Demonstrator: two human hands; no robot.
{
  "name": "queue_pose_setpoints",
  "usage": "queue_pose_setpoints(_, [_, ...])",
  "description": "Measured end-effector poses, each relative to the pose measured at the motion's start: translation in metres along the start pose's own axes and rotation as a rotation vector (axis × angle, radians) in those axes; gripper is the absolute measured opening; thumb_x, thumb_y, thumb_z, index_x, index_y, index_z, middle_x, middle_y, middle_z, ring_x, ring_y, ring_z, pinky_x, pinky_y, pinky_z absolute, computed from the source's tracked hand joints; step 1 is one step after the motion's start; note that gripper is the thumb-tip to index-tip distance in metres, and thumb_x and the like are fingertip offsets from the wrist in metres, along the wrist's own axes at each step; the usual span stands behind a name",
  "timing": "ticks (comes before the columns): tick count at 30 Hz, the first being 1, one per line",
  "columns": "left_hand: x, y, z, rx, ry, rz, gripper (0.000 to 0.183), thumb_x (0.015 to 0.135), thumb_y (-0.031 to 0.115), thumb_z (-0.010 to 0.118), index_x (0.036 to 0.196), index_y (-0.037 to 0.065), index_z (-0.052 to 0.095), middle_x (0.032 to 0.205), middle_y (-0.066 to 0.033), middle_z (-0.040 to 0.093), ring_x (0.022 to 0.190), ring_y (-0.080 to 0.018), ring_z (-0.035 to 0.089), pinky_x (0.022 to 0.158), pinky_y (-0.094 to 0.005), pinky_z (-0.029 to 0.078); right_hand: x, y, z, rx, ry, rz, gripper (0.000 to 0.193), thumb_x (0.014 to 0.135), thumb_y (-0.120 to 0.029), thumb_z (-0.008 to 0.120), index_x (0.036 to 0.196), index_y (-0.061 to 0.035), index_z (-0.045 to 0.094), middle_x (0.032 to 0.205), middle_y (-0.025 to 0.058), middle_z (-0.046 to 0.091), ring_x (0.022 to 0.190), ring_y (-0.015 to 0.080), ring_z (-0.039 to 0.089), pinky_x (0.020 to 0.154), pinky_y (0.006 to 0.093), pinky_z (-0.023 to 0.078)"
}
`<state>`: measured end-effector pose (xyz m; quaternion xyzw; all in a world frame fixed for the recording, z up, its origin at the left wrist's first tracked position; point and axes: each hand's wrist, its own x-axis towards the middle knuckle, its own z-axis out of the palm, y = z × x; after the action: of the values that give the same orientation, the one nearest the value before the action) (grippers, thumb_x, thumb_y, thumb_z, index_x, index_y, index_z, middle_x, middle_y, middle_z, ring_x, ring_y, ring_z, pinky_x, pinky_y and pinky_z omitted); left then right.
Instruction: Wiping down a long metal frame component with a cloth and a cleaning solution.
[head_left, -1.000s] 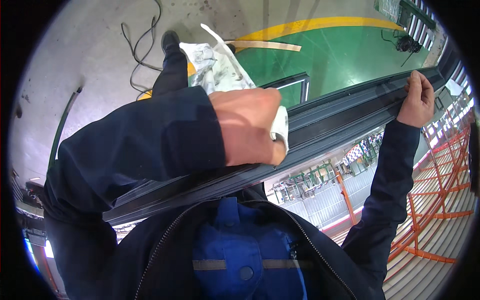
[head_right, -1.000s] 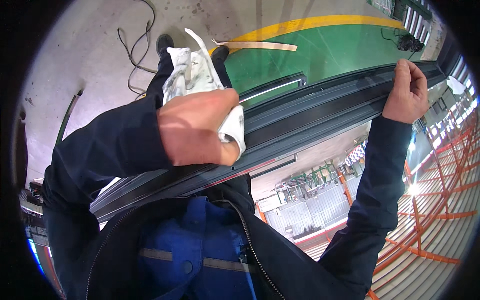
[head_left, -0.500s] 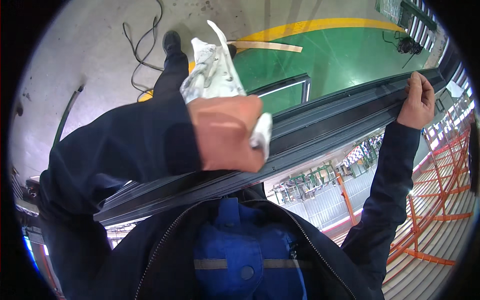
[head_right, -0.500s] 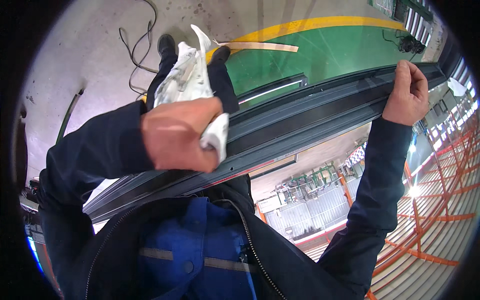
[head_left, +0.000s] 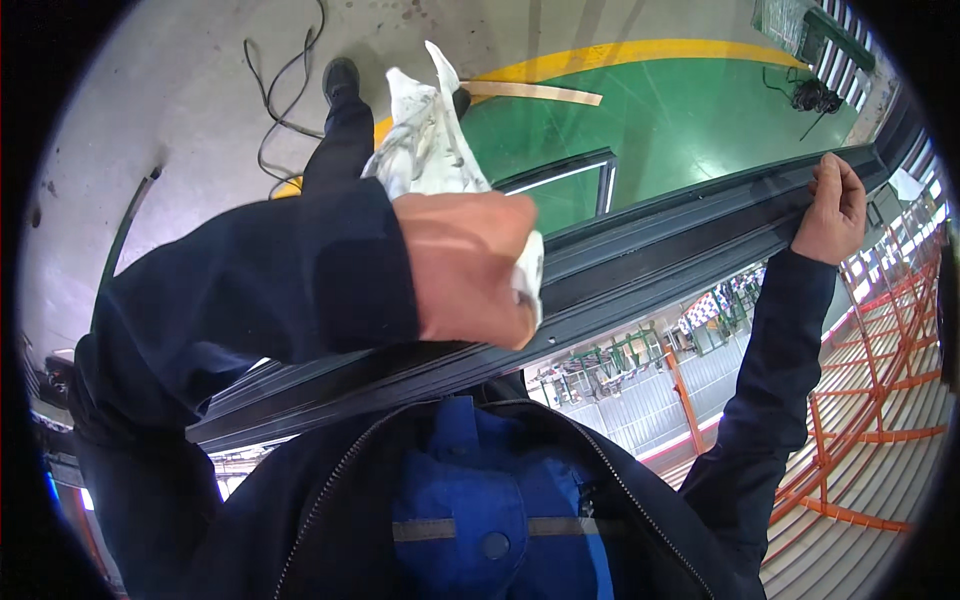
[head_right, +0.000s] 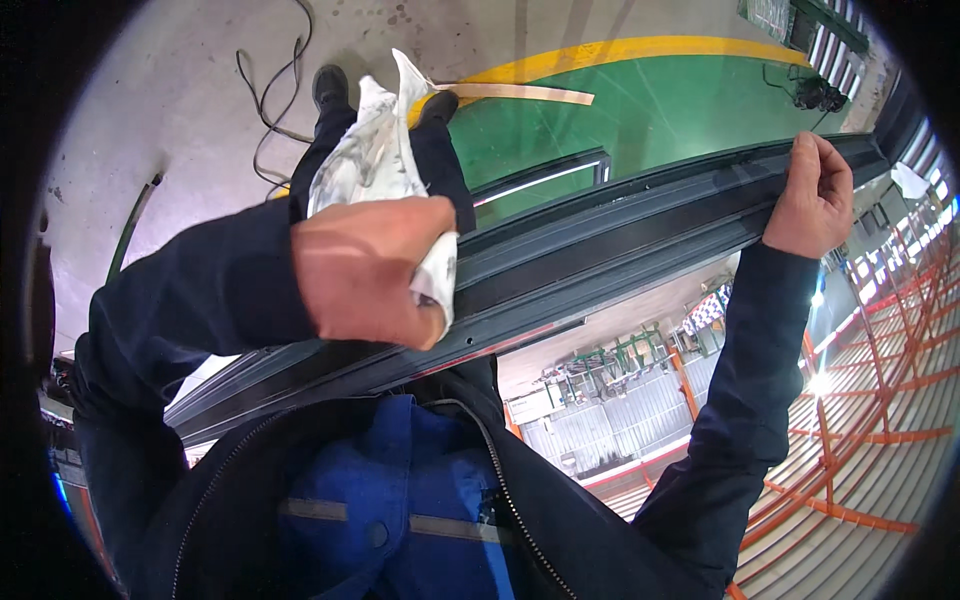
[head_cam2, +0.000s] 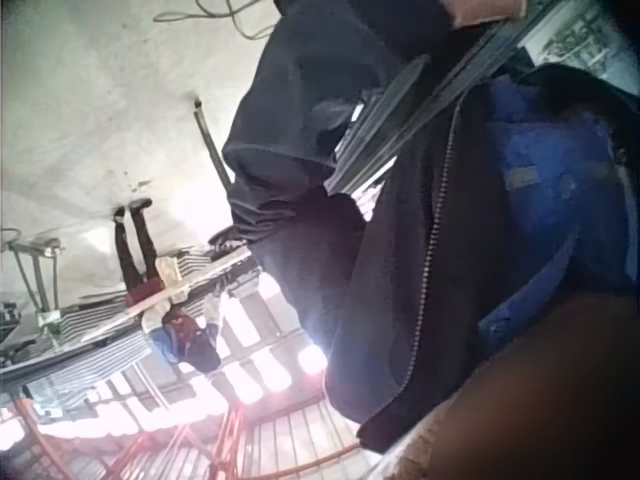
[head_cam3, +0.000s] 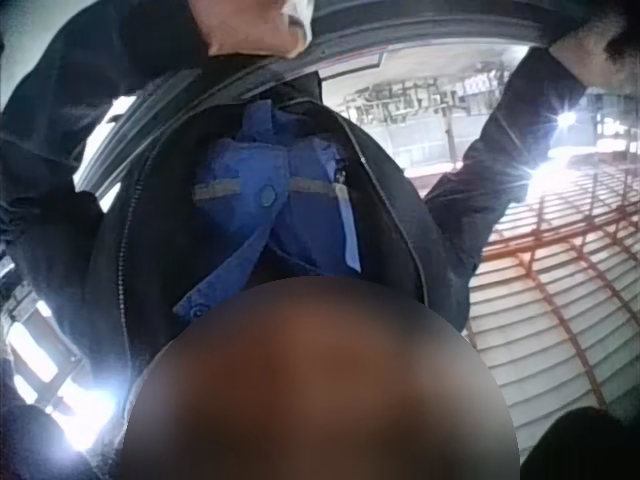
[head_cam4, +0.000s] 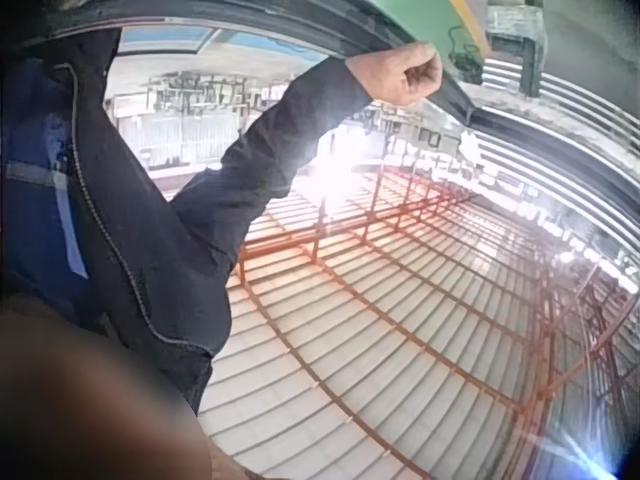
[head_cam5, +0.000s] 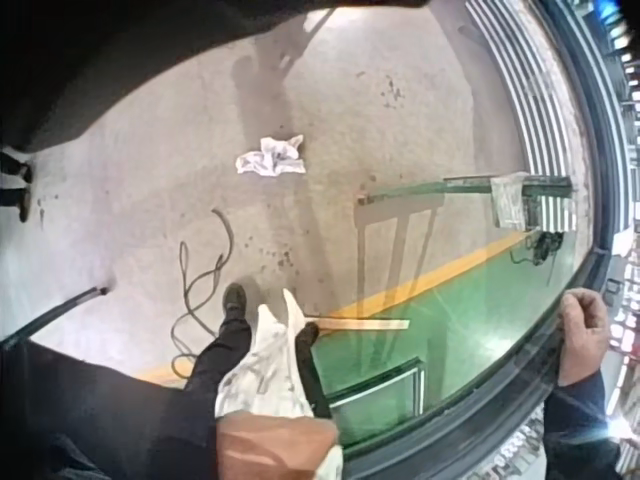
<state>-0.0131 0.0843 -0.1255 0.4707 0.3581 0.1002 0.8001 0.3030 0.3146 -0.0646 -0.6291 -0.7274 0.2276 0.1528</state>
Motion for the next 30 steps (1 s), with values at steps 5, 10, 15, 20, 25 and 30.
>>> queue_pose_setpoints(5, [0.024, 0.015, -0.005, -0.010, -0.038, -0.062, 0.040, 0.077, 0.026, 0.068, 0.097, -0.005, 0.055, 0.092, -0.0256, 0.064, 0.092, -0.0407, 0.065, 0.078, -0.0449, 0.052, 0.001, 0.004, 0.001, -0.029, -0.027, 0.005, 0.021, 0.093, -0.019, 0.071, 0.102, 0.0003, 0.068, 0.089, 0.0036, 0.067, 0.079, 0.0085, 0.060, 0.072, 0.0225, 0.047])
queue_pose_setpoints(10, [-0.014, -0.020, 0.005, -0.052, -0.036, 0.016, 0.035, 0.074, 0.019, 0.070, 0.095, -0.001, 0.049, 0.086, -0.0257, 0.060, 0.084, -0.0424, 0.063, 0.074, -0.0472, 0.050, 0.005, 0.007, -0.004, -0.081, -0.040, 0.021, 0.022, 0.093, -0.020, 0.072, 0.102, 0.0000, 0.068, 0.088, 0.0030, 0.067, 0.078, 0.0080, 0.060, 0.071, 0.0219, 0.047])
queue_pose_setpoints(15, [-0.046, -0.028, 0.012, -0.091, 0.069, -0.082, 0.036, 0.073, 0.024, 0.067, 0.093, -0.003, 0.055, 0.089, -0.0223, 0.064, 0.089, -0.0407, 0.065, 0.077, -0.0451, 0.052, 0.006, 0.012, -0.001, -0.065, -0.039, 0.022, 0.021, 0.093, -0.019, 0.071, 0.100, 0.0001, 0.068, 0.087, 0.0031, 0.066, 0.078, 0.0078, 0.060, 0.070, 0.0218, 0.048])
queue_pose_setpoints(20, [-0.045, -0.032, 0.016, -0.096, 0.090, -0.054, 0.034, 0.075, 0.024, 0.065, 0.093, -0.004, 0.055, 0.090, -0.0238, 0.063, 0.091, -0.0401, 0.065, 0.078, -0.0442, 0.052, 0.009, 0.012, -0.006, -0.077, -0.052, 0.019, 0.020, 0.093, -0.019, 0.071, 0.099, 0.0002, 0.069, 0.087, 0.0034, 0.067, 0.079, 0.0080, 0.060, 0.070, 0.0217, 0.047])
queue_pose_setpoints(25, [-0.023, -0.016, 0.011, -0.082, 0.074, -0.057, 0.035, 0.073, 0.020, 0.069, 0.096, -0.001, 0.053, 0.088, -0.0255, 0.061, 0.087, -0.0442, 0.063, 0.075, -0.0468, 0.050, 0.008, 0.007, -0.002, -0.127, -0.033, 0.031, 0.021, 0.093, -0.019, 0.071, 0.101, 0.0005, 0.069, 0.089, 0.0039, 0.067, 0.079, 0.0087, 0.060, 0.072, 0.0222, 0.047])
queue_pose_setpoints(30, [-0.018, -0.009, 0.006, -0.055, 0.092, -0.036, 0.032, 0.075, 0.020, 0.069, 0.092, -0.003, 0.054, 0.089, -0.0256, 0.062, 0.089, -0.0432, 0.064, 0.076, -0.0465, 0.050, 0.010, 0.012, -0.004, -0.086, -0.019, 0.048, 0.022, 0.092, -0.020, 0.072, 0.102, 0.0001, 0.069, 0.089, 0.0033, 0.067, 0.079, 0.0083, 0.059, 0.072, 0.0221, 0.047])
